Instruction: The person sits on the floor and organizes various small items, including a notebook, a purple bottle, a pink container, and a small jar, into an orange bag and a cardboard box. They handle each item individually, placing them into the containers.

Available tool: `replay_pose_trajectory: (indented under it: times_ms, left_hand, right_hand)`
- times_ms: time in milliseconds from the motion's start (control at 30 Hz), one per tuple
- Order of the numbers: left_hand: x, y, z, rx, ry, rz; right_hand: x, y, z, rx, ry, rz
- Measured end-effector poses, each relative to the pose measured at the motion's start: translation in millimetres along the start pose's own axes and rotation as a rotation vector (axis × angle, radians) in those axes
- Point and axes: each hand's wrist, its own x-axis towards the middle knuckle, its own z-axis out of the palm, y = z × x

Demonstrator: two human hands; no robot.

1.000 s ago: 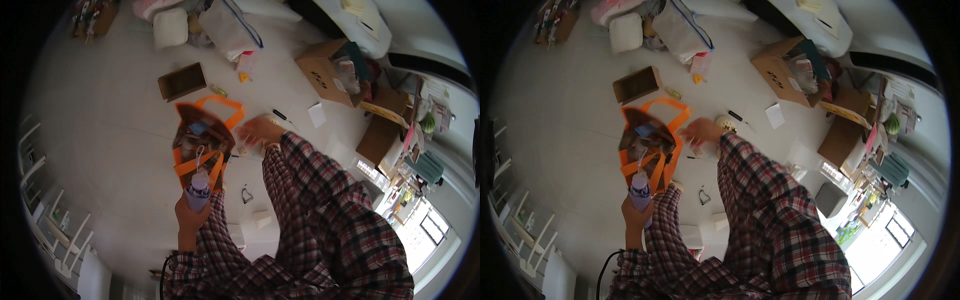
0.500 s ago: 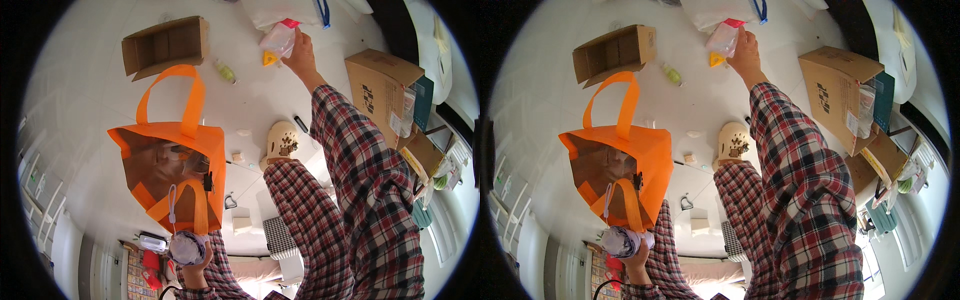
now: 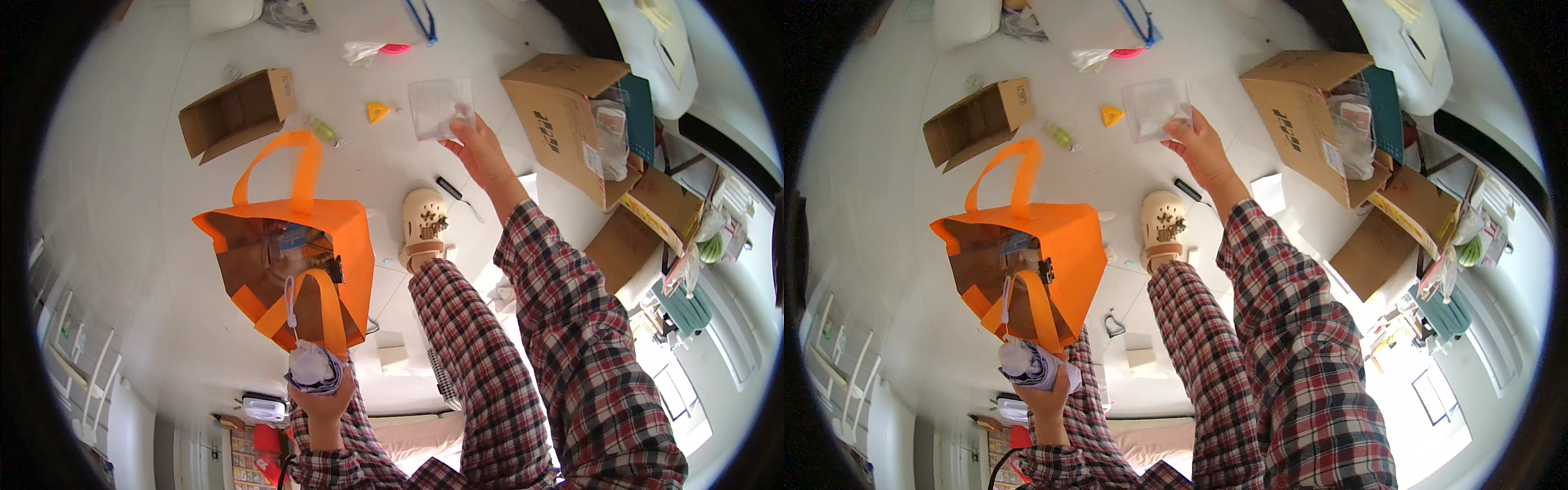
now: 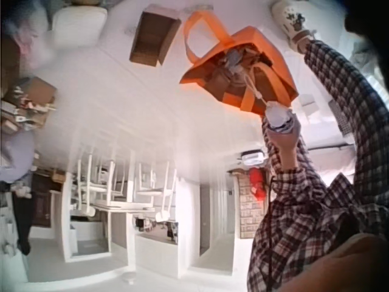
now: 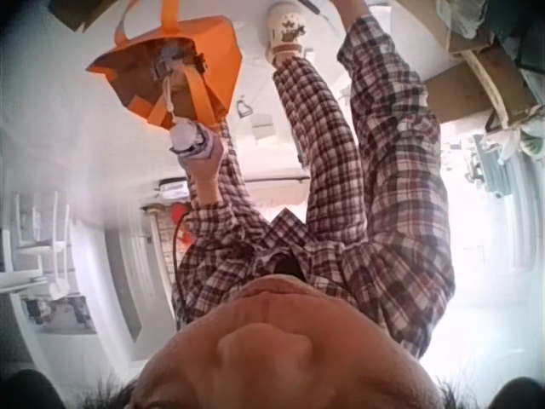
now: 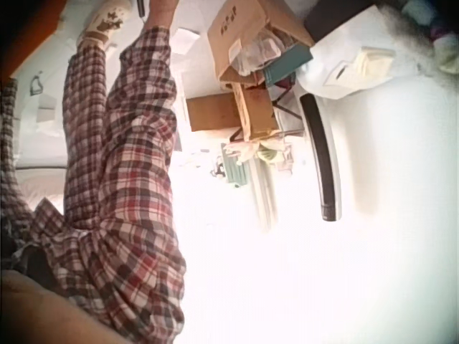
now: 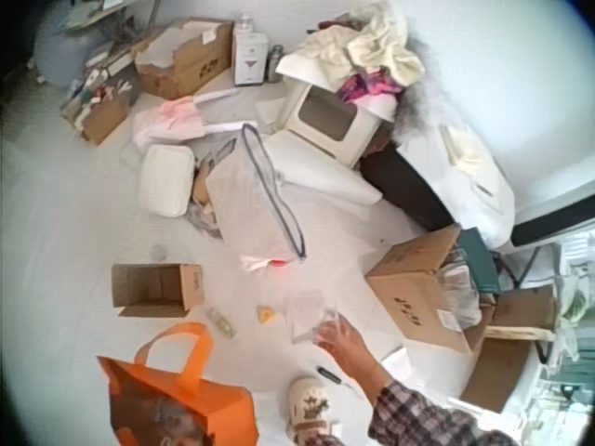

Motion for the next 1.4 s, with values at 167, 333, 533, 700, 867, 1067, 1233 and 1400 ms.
replay_pose_trajectory:
  times_ms: [167, 333, 533, 700, 867, 1067, 1233, 1400]
  left_hand:
    - [17, 54, 14, -0.119, -0.115, 0.077]
    - [14, 66, 15, -0.047, -0.187, 0.062]
    - [12, 73, 20, 0.114, -0.195, 0.152]
    - [12, 94, 32, 0.069, -0.198, 0.127]
    - [9, 114, 35, 0.202, -0.196, 0.234]
    - [-3, 125, 45, 0.258, -0.193, 0.333]
    - [-5, 156, 56, 0.243, -0.231, 0.390]
    - [-9, 154, 64, 0.257, -0.279, 0.424]
  right_hand:
    - [-33, -6, -6, -0.038, 0.034, -0.056]
    - [-52, -10, -10, -0.154, 0.160, -0.143]
    - [-84, -45, -3, -0.846, 0.320, -0.538]
    - [-106, -69, -14, -1.197, 0.409, -1.014]
    - [-138, -97, -26, -1.353, 0.365, -1.311]
    - [-182, -128, -40, -1.345, 0.230, -1.506]
    - [-198, -148, -44, -1.244, 0.225, -1.604]
    - [-205, -143, -51, -1.208, 0.339, -1.617]
